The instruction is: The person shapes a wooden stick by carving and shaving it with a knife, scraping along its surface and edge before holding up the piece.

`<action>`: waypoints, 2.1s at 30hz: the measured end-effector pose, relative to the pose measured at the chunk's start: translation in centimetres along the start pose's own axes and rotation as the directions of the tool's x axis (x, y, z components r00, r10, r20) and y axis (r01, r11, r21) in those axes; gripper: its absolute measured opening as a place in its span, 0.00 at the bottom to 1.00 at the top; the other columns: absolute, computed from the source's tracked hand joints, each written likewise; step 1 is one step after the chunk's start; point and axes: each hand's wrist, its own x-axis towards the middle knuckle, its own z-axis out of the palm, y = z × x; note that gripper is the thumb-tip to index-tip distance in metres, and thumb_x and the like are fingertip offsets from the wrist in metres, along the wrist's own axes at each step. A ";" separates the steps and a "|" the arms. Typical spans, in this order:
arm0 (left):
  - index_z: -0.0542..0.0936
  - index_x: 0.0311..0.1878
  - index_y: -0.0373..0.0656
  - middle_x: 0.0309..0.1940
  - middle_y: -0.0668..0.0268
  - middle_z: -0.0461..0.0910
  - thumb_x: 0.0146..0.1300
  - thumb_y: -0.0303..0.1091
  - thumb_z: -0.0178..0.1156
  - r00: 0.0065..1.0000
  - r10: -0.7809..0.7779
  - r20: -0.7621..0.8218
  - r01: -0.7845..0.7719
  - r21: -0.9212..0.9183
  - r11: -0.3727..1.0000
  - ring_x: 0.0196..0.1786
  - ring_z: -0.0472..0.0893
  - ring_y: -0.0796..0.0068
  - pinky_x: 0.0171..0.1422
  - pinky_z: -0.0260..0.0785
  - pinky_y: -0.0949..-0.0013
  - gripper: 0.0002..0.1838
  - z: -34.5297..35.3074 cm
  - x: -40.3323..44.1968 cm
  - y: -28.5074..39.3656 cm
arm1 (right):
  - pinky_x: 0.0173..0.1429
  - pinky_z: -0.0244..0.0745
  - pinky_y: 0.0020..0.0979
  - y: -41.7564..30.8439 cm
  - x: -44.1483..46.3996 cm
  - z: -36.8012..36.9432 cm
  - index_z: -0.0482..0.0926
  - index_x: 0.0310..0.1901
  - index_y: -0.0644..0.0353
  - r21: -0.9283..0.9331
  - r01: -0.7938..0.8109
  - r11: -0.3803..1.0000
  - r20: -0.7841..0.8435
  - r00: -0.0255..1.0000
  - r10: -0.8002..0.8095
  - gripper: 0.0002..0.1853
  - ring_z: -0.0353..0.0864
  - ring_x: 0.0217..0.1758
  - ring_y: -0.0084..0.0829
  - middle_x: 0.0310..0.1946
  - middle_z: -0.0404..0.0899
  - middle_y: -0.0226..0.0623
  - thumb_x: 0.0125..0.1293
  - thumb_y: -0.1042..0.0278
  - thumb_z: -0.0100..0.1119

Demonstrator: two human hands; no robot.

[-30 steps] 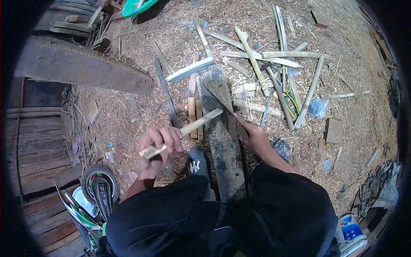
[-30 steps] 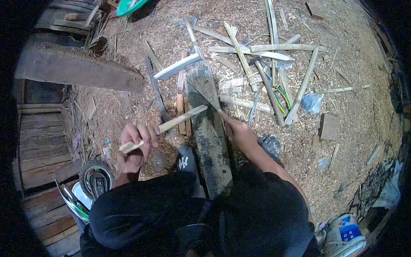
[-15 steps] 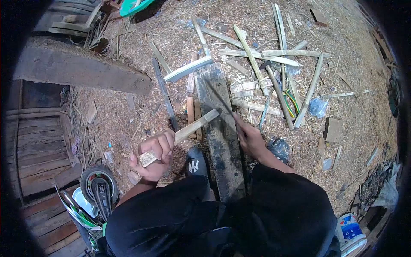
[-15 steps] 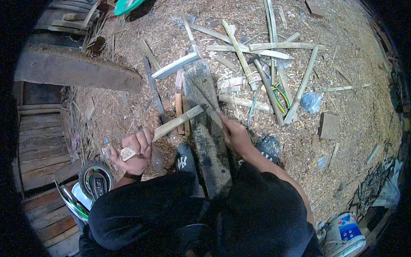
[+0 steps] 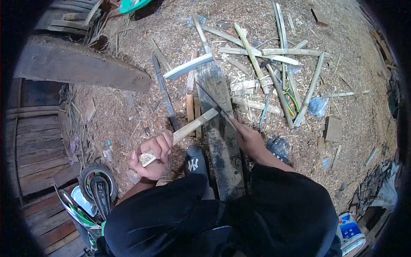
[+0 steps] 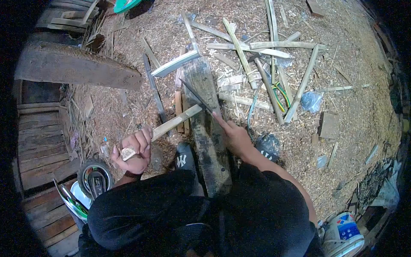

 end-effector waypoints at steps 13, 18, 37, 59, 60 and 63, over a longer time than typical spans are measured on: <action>0.64 0.22 0.49 0.18 0.68 0.67 0.71 0.63 0.32 0.999 -0.013 0.038 0.012 0.007 1.000 0.26 0.64 0.67 0.45 0.57 0.60 0.31 0.1 0.3 0.0 | 0.41 0.81 0.48 -0.8 -0.1 -0.2 0.66 0.77 0.45 0.011 -0.044 0.999 -0.025 0.999 0.044 0.36 0.85 0.37 0.53 0.40 0.82 0.49 0.68 0.79 0.56; 0.63 0.22 0.49 0.17 0.68 0.66 0.72 0.62 0.32 1.000 0.005 0.014 -0.005 0.024 1.000 0.26 0.64 0.67 0.44 0.57 0.60 0.31 0.3 0.2 0.0 | 0.34 0.78 0.49 0.4 0.0 0.1 0.60 0.80 0.40 -0.138 -0.079 0.987 0.100 0.991 0.093 0.41 0.81 0.29 0.49 0.36 0.76 0.45 0.66 0.77 0.57; 0.64 0.19 0.49 0.16 0.67 0.65 0.68 0.65 0.35 0.998 -0.060 -0.004 0.060 0.026 0.998 0.26 0.65 0.65 0.51 0.57 0.58 0.32 -0.1 0.6 0.2 | 0.40 0.76 0.50 0.1 0.0 -0.5 0.62 0.79 0.40 0.141 -0.100 0.985 -0.069 0.991 0.111 0.39 0.84 0.34 0.52 0.34 0.80 0.52 0.69 0.78 0.57; 0.67 0.20 0.45 0.17 0.66 0.69 0.70 0.62 0.33 1.000 -0.015 -0.002 0.015 0.011 1.000 0.27 0.68 0.65 0.46 0.58 0.59 0.33 0.0 0.2 -0.1 | 0.39 0.80 0.52 -0.4 -0.6 -0.1 0.56 0.81 0.37 -0.009 0.008 1.000 -0.031 0.999 -0.008 0.42 0.83 0.34 0.52 0.35 0.80 0.46 0.67 0.77 0.56; 0.67 0.20 0.45 0.17 0.65 0.69 0.70 0.62 0.33 1.000 -0.020 0.002 0.020 0.014 1.000 0.27 0.68 0.65 0.46 0.59 0.59 0.33 -0.1 0.2 0.0 | 0.38 0.79 0.50 0.0 -0.5 0.1 0.57 0.81 0.37 -0.048 -0.029 0.998 0.015 0.999 0.029 0.42 0.82 0.32 0.50 0.34 0.79 0.45 0.67 0.78 0.57; 0.65 0.21 0.48 0.16 0.67 0.65 0.68 0.64 0.35 0.998 -0.063 -0.003 0.063 0.042 0.997 0.26 0.66 0.66 0.51 0.57 0.57 0.31 0.1 0.4 0.4 | 0.37 0.79 0.48 0.8 0.4 -0.2 0.58 0.81 0.37 -0.040 -0.078 0.996 0.043 0.996 0.079 0.43 0.82 0.31 0.48 0.33 0.78 0.44 0.66 0.78 0.58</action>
